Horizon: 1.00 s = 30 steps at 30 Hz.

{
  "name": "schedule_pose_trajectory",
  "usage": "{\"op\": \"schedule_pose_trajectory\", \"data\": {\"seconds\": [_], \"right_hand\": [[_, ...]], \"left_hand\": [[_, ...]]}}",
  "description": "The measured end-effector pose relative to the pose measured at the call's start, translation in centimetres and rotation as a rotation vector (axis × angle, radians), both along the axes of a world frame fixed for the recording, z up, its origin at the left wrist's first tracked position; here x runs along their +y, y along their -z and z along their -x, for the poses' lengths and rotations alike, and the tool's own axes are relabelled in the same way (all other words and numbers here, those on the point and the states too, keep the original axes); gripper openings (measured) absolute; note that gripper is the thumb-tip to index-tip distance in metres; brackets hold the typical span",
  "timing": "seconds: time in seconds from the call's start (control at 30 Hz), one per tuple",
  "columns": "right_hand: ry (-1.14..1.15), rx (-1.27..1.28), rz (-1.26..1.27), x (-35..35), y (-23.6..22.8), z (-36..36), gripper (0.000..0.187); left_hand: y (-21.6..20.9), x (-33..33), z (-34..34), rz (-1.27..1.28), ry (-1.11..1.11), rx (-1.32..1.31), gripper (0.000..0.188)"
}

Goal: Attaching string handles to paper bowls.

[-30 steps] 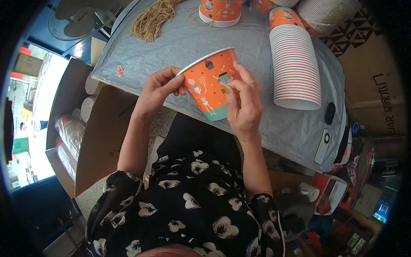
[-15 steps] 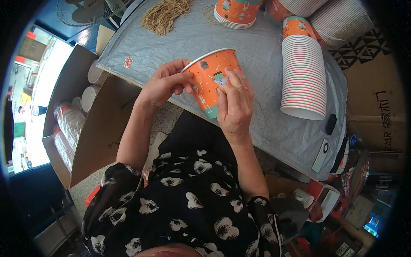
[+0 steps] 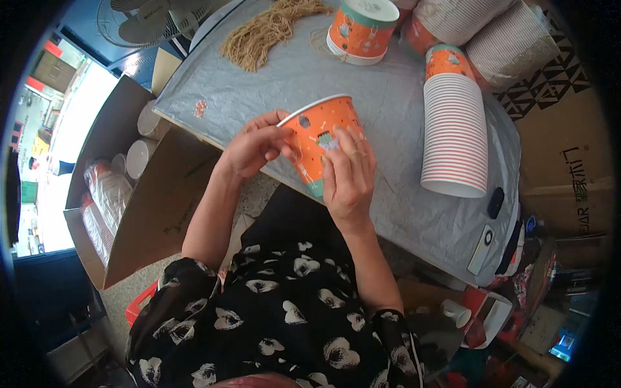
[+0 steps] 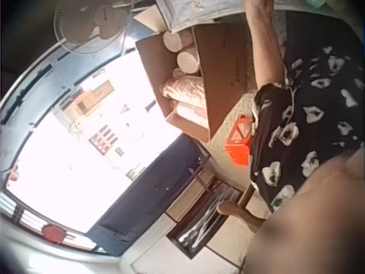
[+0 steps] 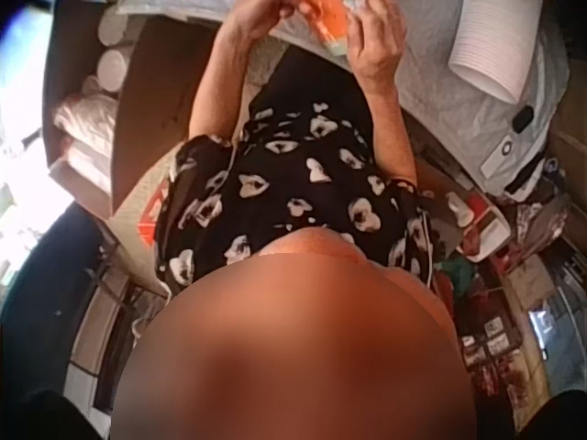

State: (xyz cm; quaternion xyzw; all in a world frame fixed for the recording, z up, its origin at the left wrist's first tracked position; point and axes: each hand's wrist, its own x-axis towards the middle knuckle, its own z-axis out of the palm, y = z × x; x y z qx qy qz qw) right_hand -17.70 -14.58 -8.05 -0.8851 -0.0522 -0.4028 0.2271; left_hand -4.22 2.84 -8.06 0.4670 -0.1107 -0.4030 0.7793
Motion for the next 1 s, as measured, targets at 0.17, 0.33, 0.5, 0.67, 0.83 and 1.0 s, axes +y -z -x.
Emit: {"op": "schedule_pose_trajectory", "data": {"seconds": [0.17,0.33,0.5,0.67,0.83,1.0], "right_hand": [[-0.010,0.017,-0.011,0.1,0.4,0.2,0.012],[-0.006,0.006,-0.009,0.2,0.7,0.0,0.012],[-0.001,0.006,0.000,0.3,0.5,0.1,0.011],[0.000,0.013,-0.009,0.2,0.6,0.1,0.011],[0.025,0.022,-0.018,0.0,0.8,-0.1,0.011],[0.030,0.027,-0.040,-0.1,0.5,-0.1,0.011]], "left_hand": [[-0.8,-0.1,0.2,-0.049,-0.022,-0.009,0.020],[-0.6,-0.9,0.5,-0.157,-0.095,-0.060,0.023],[-0.4,-0.7,0.6,-0.149,-0.105,-0.045,0.021],[-0.2,-0.8,0.5,-0.124,-0.107,-0.021,0.018],[-0.4,-1.1,0.6,-0.096,-0.139,0.015,0.019],[0.2,-1.0,0.0,-0.076,-0.092,-0.033,0.022]]}}
